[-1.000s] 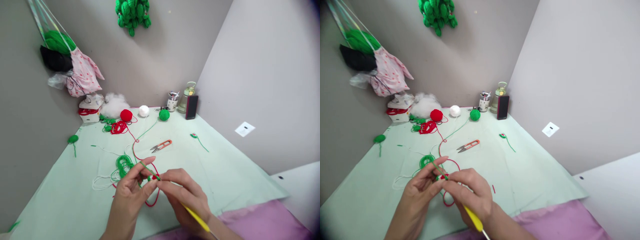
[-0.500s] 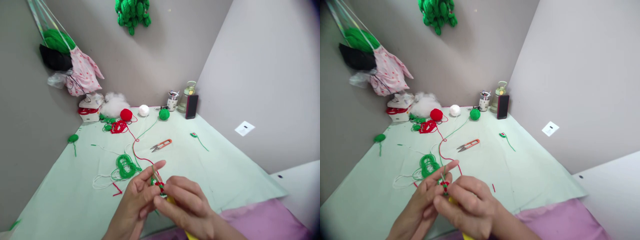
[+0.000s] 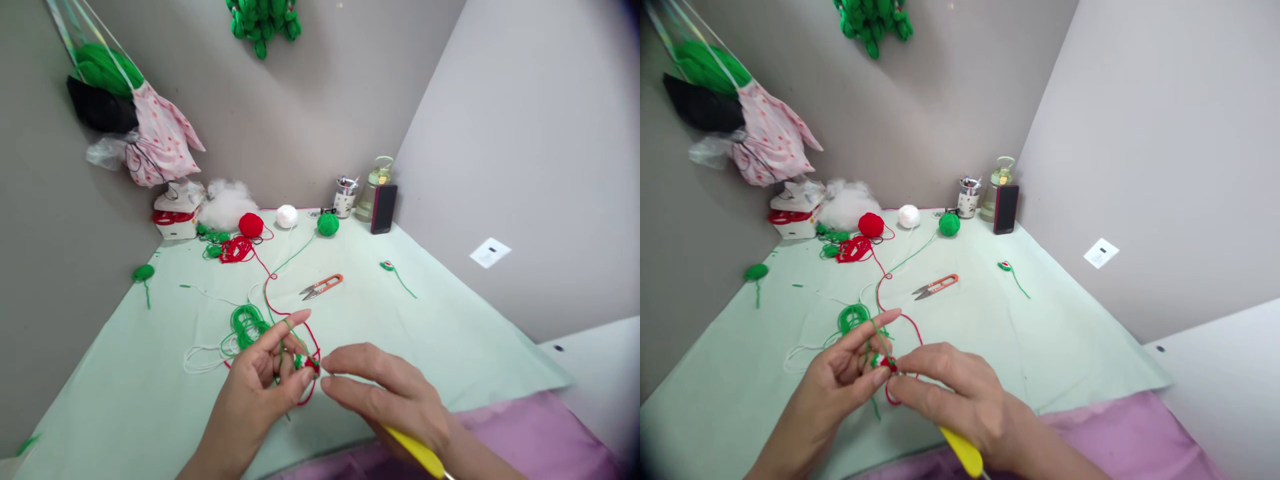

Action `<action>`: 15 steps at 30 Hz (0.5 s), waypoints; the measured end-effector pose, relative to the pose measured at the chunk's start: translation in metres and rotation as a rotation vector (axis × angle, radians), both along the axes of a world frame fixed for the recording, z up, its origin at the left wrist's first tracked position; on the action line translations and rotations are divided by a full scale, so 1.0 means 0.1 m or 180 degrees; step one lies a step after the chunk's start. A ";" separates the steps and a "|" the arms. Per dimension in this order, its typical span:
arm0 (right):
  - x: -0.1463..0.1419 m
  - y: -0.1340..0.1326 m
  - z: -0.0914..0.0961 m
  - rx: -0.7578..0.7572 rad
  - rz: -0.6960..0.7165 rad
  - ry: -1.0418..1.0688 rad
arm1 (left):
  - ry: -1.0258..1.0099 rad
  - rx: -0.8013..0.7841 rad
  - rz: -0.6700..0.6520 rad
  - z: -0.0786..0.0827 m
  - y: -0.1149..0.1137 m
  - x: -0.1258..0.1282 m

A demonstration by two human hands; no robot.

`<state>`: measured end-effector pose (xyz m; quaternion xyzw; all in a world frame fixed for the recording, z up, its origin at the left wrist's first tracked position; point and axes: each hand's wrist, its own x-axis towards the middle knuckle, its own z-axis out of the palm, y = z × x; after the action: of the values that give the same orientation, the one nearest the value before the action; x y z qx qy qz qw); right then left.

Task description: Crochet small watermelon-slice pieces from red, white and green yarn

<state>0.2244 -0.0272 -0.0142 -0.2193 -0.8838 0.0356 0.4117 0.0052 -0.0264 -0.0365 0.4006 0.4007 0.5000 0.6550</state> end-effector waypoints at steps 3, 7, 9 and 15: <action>0.04 -0.04 0.01 -0.0110 -0.0055 -0.0117 | 0.0363 0.0086 0.0186 0.06 -0.03 0.00; 0.03 -0.09 0.01 -0.0262 -0.0184 -0.0217 | 0.1116 0.0463 0.0192 0.08 -0.04 -0.04; 0.02 -0.10 0.00 -0.0443 -0.0189 -0.0197 | 0.1531 0.0990 0.0190 0.04 -0.03 -0.06; -0.01 -0.15 -0.01 -0.1086 -0.0165 0.0283 | 0.2200 0.2400 0.0364 -0.05 0.03 -0.07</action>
<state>0.2230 -0.0425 -0.0157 -0.3070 -0.8400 0.1841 0.4078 -0.0021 -0.0235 -0.0415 0.7282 0.4068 0.4831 0.2660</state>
